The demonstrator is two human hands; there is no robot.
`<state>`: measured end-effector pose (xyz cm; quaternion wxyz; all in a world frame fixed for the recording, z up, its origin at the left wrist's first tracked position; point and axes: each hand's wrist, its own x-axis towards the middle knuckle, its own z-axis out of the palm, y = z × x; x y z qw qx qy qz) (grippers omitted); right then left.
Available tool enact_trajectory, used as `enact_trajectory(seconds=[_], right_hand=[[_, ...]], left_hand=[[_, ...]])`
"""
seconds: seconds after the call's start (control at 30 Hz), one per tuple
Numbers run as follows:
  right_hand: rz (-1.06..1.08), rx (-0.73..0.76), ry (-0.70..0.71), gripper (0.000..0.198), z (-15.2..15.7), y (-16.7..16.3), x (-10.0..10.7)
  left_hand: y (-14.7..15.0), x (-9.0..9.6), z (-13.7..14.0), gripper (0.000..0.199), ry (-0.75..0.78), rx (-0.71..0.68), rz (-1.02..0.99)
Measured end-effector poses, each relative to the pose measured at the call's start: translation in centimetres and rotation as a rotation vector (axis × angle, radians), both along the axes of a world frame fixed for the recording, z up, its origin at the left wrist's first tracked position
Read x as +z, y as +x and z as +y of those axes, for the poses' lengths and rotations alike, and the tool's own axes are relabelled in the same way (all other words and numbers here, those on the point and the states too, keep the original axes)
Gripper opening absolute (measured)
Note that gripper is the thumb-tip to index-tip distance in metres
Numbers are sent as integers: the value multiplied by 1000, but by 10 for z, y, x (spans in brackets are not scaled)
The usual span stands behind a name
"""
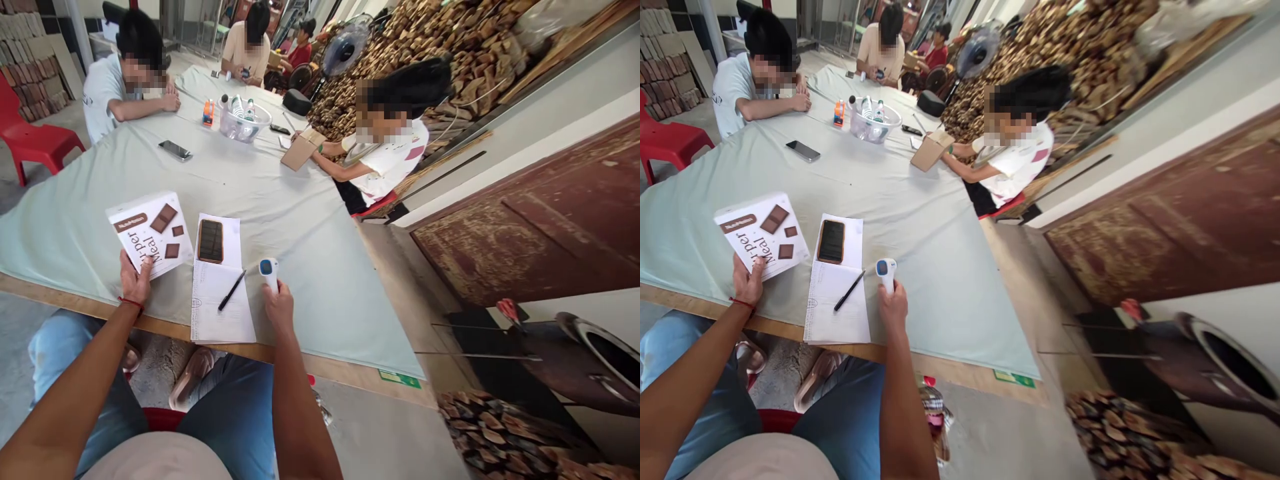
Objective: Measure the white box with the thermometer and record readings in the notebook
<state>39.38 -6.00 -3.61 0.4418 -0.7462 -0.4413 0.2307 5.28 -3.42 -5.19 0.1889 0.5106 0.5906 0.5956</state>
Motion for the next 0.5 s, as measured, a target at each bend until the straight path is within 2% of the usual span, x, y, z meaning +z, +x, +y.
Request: enact_trajectory(seconds=[0.07,0.13,0.2,0.27,0.37,0.5], right_hand=[[305,67,104,38,-7,-31,8],[557,242,72,27,-15,-70,18],[725,387,-2,25,-21,-108,26],[795,486,-28,28,-23,-139,31],[798,572,12,29,-18,-166,31],[810,546,-33,30,-10,-175,21]], left_hand=[[2,4,-1,61,-11,-1,61],[2,6,0,61,-8,-9,109],[0,6,2,62,-7,0,134],[0,5,2,62,-11,8,152],[0,5,1,61,-13,-5,176],[3,6,0,57,-15,3,187]])
